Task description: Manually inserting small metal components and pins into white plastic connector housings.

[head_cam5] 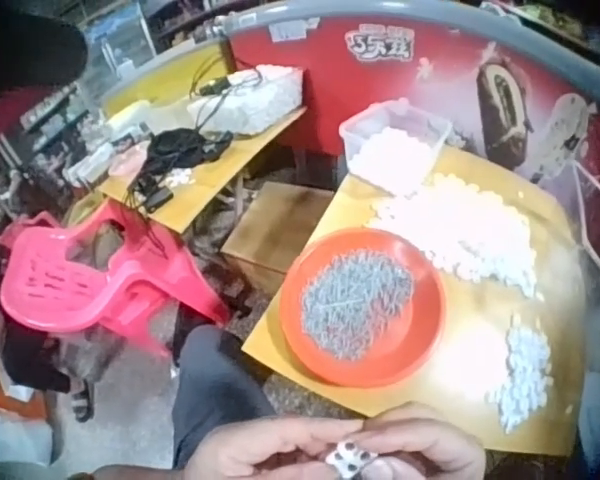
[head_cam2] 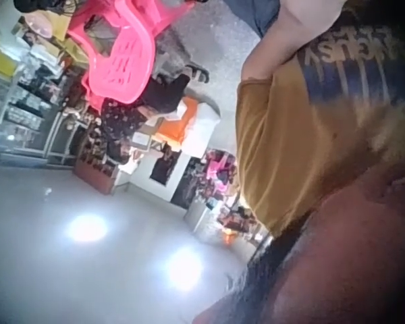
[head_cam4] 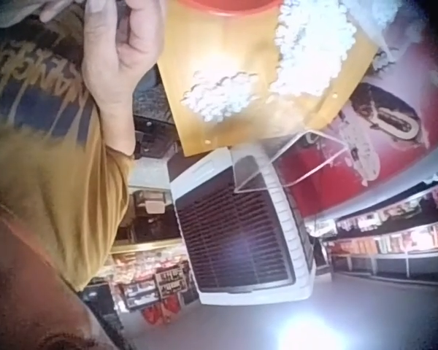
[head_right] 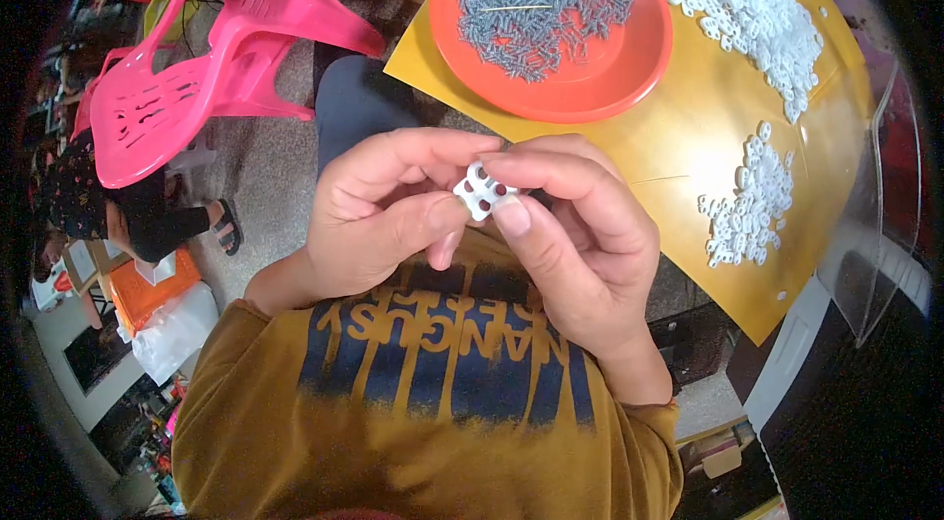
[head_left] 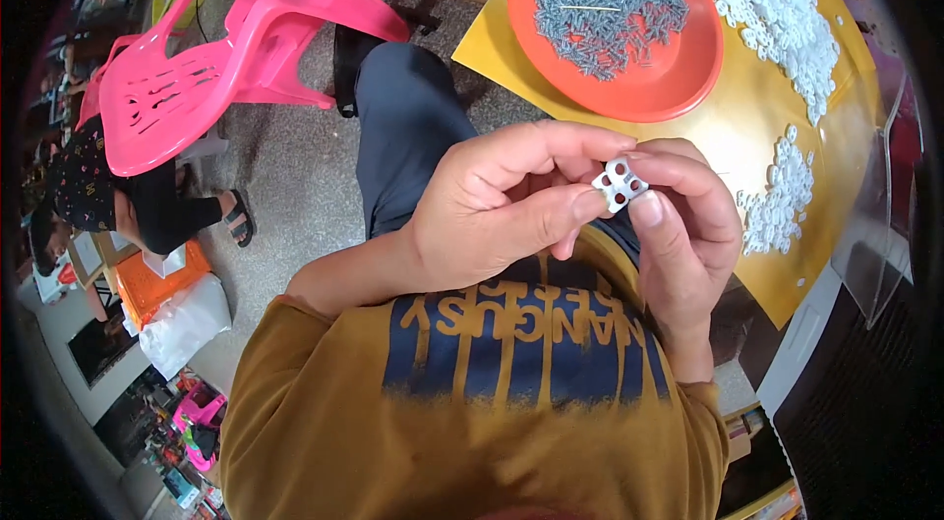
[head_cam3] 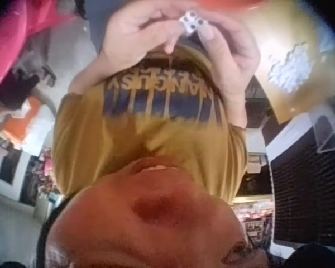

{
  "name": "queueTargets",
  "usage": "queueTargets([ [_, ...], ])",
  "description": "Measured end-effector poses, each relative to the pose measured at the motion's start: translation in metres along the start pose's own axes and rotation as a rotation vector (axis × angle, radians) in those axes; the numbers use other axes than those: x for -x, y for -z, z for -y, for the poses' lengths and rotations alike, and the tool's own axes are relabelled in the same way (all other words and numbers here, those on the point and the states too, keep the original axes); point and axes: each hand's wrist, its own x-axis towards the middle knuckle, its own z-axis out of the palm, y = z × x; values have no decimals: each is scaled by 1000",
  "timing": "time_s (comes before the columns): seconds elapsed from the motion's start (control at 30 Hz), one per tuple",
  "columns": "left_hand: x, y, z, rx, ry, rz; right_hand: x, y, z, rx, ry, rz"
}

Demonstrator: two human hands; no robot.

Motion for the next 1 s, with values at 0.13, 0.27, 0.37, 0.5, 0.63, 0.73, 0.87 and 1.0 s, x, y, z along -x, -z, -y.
queueTargets([
  [0.13,2,0,-1,-32,32,-4,-2,0,3,266,114,7],
  [0.27,3,3,-2,-113,33,40,-5,3,3,571,323,35],
  [0.37,0,0,0,-58,58,23,-3,4,3,579,336,34],
  [0.5,1,-2,-1,-77,76,22,0,7,2,467,233,54],
  [0.63,3,-4,-1,-8,115,-27,2,8,0,379,196,65],
  [0.73,3,-1,2,-17,86,-17,5,10,-1,323,106,123],
  [0.87,3,-1,6,-44,19,8,6,9,-1,244,90,99],
  [1.0,3,0,9,-37,11,17,7,9,-4,215,94,98],
])
